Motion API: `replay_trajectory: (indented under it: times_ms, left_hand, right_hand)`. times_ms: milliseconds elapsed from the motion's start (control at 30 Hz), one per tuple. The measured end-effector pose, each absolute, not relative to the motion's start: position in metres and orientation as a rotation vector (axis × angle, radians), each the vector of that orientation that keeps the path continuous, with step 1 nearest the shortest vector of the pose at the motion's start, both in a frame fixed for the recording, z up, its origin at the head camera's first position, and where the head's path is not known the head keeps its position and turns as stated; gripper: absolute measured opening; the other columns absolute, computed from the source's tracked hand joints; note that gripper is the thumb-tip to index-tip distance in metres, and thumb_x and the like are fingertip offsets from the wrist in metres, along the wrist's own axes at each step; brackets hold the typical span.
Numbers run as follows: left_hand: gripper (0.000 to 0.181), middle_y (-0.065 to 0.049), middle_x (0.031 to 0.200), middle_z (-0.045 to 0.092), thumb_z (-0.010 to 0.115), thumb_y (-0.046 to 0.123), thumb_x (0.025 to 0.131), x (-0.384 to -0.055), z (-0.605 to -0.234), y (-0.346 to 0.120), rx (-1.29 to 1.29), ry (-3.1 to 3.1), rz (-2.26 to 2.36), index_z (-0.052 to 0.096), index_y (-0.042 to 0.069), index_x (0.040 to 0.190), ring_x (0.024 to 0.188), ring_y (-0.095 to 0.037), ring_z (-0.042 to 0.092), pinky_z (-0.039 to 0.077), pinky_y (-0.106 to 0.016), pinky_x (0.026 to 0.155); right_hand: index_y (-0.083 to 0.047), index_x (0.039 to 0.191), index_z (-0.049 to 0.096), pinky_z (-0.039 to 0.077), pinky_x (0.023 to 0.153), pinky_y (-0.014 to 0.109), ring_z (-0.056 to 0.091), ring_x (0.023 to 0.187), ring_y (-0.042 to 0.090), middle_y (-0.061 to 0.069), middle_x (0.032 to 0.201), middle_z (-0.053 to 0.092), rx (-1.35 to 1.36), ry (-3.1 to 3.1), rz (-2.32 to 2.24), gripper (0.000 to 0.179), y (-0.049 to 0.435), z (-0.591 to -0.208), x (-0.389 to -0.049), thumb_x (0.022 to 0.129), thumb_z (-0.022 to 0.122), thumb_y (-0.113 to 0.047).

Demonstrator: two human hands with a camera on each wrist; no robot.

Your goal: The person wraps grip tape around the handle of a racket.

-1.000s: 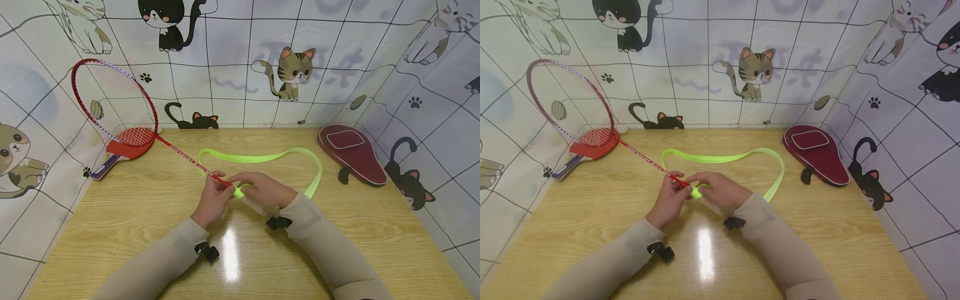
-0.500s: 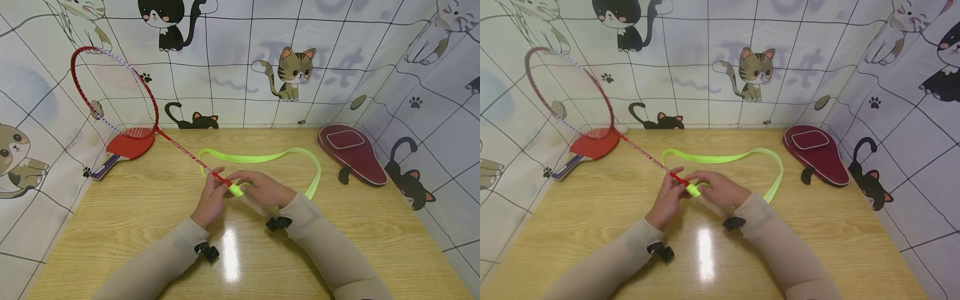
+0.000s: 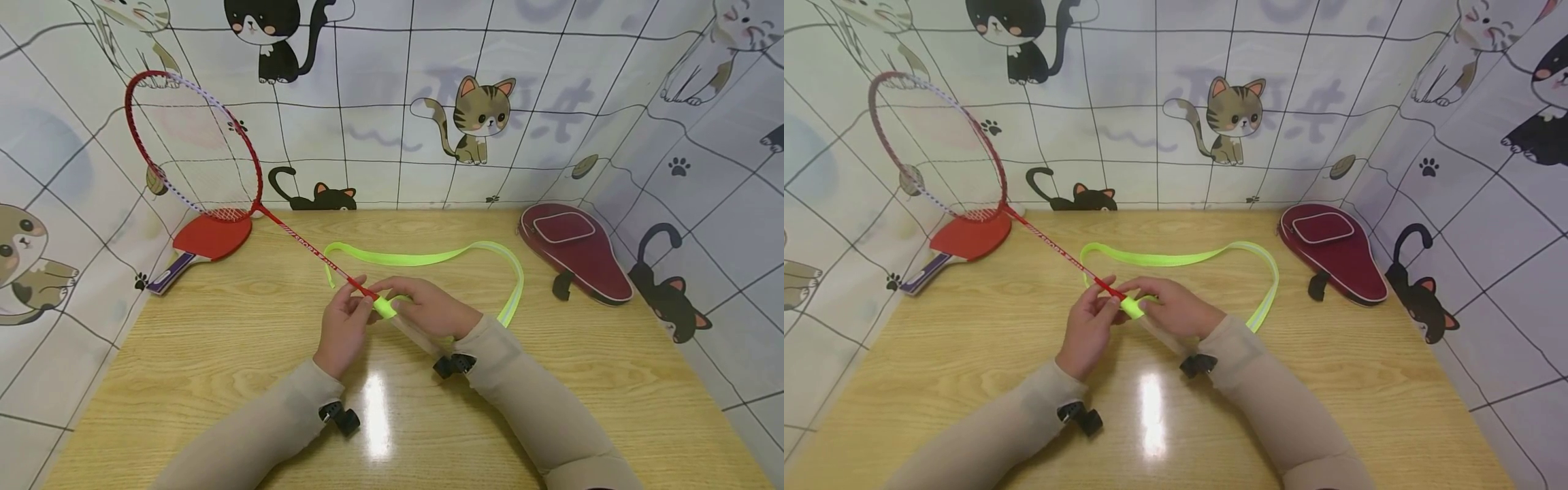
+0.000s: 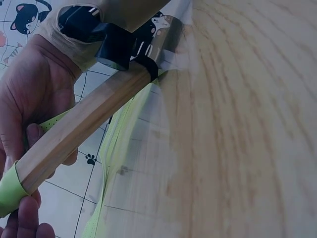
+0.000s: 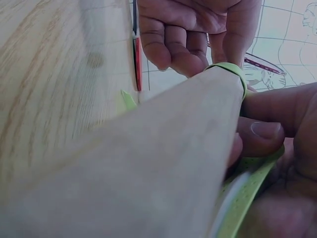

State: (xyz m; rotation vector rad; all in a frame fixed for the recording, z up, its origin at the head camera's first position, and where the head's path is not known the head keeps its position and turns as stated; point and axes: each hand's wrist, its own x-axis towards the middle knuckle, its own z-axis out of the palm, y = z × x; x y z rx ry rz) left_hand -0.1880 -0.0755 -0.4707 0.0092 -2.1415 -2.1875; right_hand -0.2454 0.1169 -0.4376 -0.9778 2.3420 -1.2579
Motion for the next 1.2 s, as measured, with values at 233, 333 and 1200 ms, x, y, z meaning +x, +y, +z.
replay_trajectory:
  times_ms: [233, 333, 1200]
  left_hand:
    - [0.038, -0.018, 0.104, 0.073, 0.058, 0.007, 0.107, -0.1867, -0.4704, -0.0743, 0.04, -2.135, -2.168, 0.062, 0.008, 0.144, 0.083, -0.025, 0.074, 0.063, -0.031, 0.082]
    - [0.042, -0.017, 0.104, 0.07, 0.06, 0.007, 0.105, -0.1869, -0.4712, -0.0724, 0.043, -2.141, -2.189, 0.057, 0.009, 0.147, 0.085, -0.027, 0.074, 0.063, -0.033, 0.083]
    - [0.053, -0.009, 0.086, 0.059, 0.065, 0.001, 0.102, -0.1876, -0.4754, -0.0685, -0.058, -2.105, -2.259, 0.04, 0.006, 0.149, 0.08, -0.035, 0.071, 0.063, -0.033, 0.081]
  right_hand:
    - [-0.021, 0.145, 0.063, 0.051, 0.101, 0.046, 0.065, 0.12, 0.024, -0.001, 0.142, 0.066, -0.967, 2.343, -1.285, 0.052, 0.1156, -0.4377, -0.2452, 0.101, 0.051, 0.005]
    - [-0.018, 0.145, 0.063, 0.051, 0.103, 0.047, 0.065, 0.121, 0.025, 0.0, 0.144, 0.065, -0.984, 2.343, -1.282, 0.051, 0.1154, -0.437, -0.2448, 0.101, 0.051, 0.005]
    - [-0.017, 0.143, 0.066, 0.05, 0.102, 0.045, 0.065, 0.119, 0.02, 0.002, 0.13, 0.072, -1.037, 2.423, -1.224, 0.04, 0.113, -0.4381, -0.2425, 0.105, 0.062, -0.008]
